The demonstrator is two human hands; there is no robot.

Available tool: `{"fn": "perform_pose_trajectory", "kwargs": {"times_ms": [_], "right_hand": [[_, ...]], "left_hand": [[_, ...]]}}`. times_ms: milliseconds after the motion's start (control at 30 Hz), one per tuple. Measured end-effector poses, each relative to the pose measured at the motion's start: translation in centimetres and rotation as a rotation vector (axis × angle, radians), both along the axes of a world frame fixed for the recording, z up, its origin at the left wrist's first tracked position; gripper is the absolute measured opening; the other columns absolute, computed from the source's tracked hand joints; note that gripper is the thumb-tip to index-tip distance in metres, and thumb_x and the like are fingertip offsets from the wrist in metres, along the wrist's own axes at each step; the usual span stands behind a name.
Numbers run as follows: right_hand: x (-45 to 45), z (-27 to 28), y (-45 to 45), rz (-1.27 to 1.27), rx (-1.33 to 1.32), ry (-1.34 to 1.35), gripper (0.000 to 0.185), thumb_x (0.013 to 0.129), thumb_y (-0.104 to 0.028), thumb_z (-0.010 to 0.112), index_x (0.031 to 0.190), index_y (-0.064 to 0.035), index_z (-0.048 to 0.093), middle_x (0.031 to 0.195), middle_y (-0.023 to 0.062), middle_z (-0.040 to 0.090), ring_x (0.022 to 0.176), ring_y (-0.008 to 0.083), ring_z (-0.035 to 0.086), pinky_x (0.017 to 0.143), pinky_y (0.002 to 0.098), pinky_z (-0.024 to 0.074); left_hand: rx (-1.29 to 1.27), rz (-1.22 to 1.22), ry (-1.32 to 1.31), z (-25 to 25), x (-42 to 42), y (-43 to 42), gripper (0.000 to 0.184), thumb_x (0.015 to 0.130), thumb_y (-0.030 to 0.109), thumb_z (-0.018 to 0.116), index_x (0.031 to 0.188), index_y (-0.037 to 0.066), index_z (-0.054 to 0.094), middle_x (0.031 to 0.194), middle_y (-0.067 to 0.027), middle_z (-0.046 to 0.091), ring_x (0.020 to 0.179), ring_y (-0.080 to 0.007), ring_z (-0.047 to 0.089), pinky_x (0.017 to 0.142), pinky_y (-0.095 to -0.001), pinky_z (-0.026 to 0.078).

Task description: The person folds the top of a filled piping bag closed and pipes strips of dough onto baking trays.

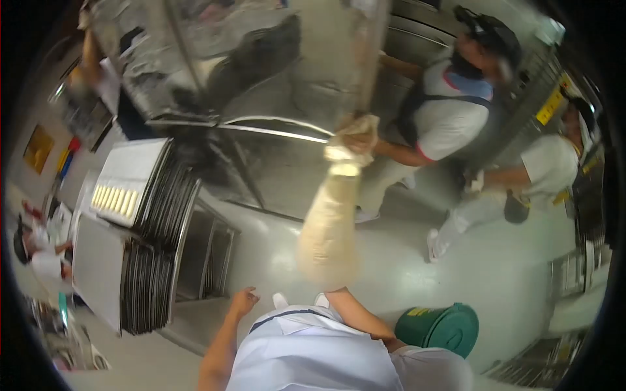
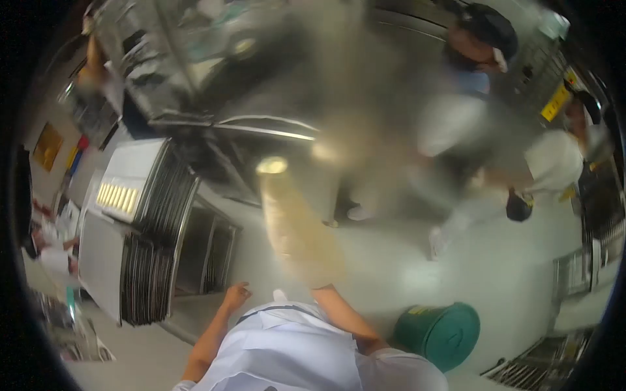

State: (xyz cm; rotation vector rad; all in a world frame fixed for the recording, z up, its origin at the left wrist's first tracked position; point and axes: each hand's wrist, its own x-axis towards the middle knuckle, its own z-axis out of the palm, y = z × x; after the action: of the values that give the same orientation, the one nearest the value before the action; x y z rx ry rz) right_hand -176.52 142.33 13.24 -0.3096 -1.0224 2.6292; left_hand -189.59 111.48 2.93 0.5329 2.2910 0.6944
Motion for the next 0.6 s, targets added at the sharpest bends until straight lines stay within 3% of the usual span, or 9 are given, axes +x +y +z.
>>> {"fn": "perform_pose_trajectory", "kwargs": {"times_ms": [100, 167, 200, 267, 300, 367, 600], "right_hand": [[0.0, 0.1, 0.7, -0.025, 0.013, 0.011, 0.045, 0.100, -0.028, 0.049, 0.140, -0.0057, 0.046, 0.141, 0.0117, 0.051, 0.129, 0.0245, 0.049, 0.107, 0.0407, 0.0417], [-0.1, 0.3, 1.0, -0.037, 0.018, 0.016, 0.045, 0.100, -0.028, 0.049, 0.140, -0.0056, 0.046, 0.141, 0.0117, 0.051, 0.129, 0.0245, 0.049, 0.107, 0.0407, 0.0418], [-0.2, 0.4, 1.1, -0.039, 0.020, 0.016, 0.045, 0.100, -0.028, 0.049, 0.140, -0.0056, 0.046, 0.141, 0.0117, 0.051, 0.129, 0.0245, 0.049, 0.107, 0.0407, 0.0419], [-0.3, 0.6, 1.6, -0.041, 0.031, 0.017, 0.045, 0.100, -0.028, 0.050, 0.140, -0.0056, 0.046, 0.141, 0.0118, 0.051, 0.129, 0.0245, 0.049, 0.107, 0.0407, 0.0420], [-0.3, 0.7, 1.9, -0.042, 0.037, 0.015, 0.045, 0.100, -0.028, 0.050, 0.140, -0.0055, 0.046, 0.141, 0.0118, 0.051, 0.129, 0.0245, 0.049, 0.107, 0.0407, 0.0421], [-0.9, 0.9, 2.0, -0.039, 0.040, 0.015, 0.045, 0.100, -0.028, 0.050, 0.140, -0.0055, 0.046, 0.141, 0.0118, 0.051, 0.128, 0.0245, 0.049, 0.107, 0.0407, 0.0422], [-5.6, 2.2, 1.4, -0.040, 0.081, -0.002, 0.045, 0.100, -0.028, 0.050, 0.140, -0.0054, 0.046, 0.141, 0.0119, 0.051, 0.128, 0.0245, 0.050, 0.106, 0.0406, 0.0426]], "left_hand": [[0.311, 0.063, -0.054, 7.4, -0.6, 6.9, 0.057, 0.082, 0.028, 0.075, 0.131, 0.005, 0.057, 0.106, -0.0141, 0.069, 0.097, -0.0266, 0.067, 0.088, -0.0375, 0.052], [0.552, 0.135, -0.219, 13.7, 0.1, 11.2, 0.073, 0.077, 0.029, 0.081, 0.138, 0.004, 0.050, 0.122, -0.0147, 0.063, 0.113, -0.0267, 0.061, 0.099, -0.0392, 0.047], [0.549, 0.130, -0.221, 15.8, 0.2, 12.9, 0.073, 0.077, 0.029, 0.081, 0.138, 0.004, 0.050, 0.122, -0.0147, 0.063, 0.113, -0.0267, 0.061, 0.099, -0.0392, 0.047], [0.911, -0.033, -0.144, 18.7, 0.5, 15.9, 0.093, 0.072, 0.034, 0.085, 0.146, 0.002, 0.039, 0.139, -0.0168, 0.051, 0.129, -0.0285, 0.049, 0.109, -0.0418, 0.037], [0.909, -0.019, -0.141, 19.6, 0.8, 17.2, 0.093, 0.072, 0.034, 0.085, 0.146, 0.002, 0.039, 0.139, -0.0168, 0.051, 0.129, -0.0285, 0.049, 0.109, -0.0418, 0.037], [1.014, -0.149, -0.136, 21.1, 0.9, 18.5, 0.108, 0.065, 0.037, 0.089, 0.149, 0.000, 0.032, 0.147, -0.0164, 0.043, 0.137, -0.0270, 0.039, 0.115, -0.0412, 0.027], [1.015, -0.048, -0.198, 25.7, 0.0, 19.1, 0.115, 0.057, 0.033, 0.094, 0.149, 0.002, 0.032, 0.146, -0.0139, 0.042, 0.135, -0.0264, 0.041, 0.112, -0.0402, 0.032]]}}
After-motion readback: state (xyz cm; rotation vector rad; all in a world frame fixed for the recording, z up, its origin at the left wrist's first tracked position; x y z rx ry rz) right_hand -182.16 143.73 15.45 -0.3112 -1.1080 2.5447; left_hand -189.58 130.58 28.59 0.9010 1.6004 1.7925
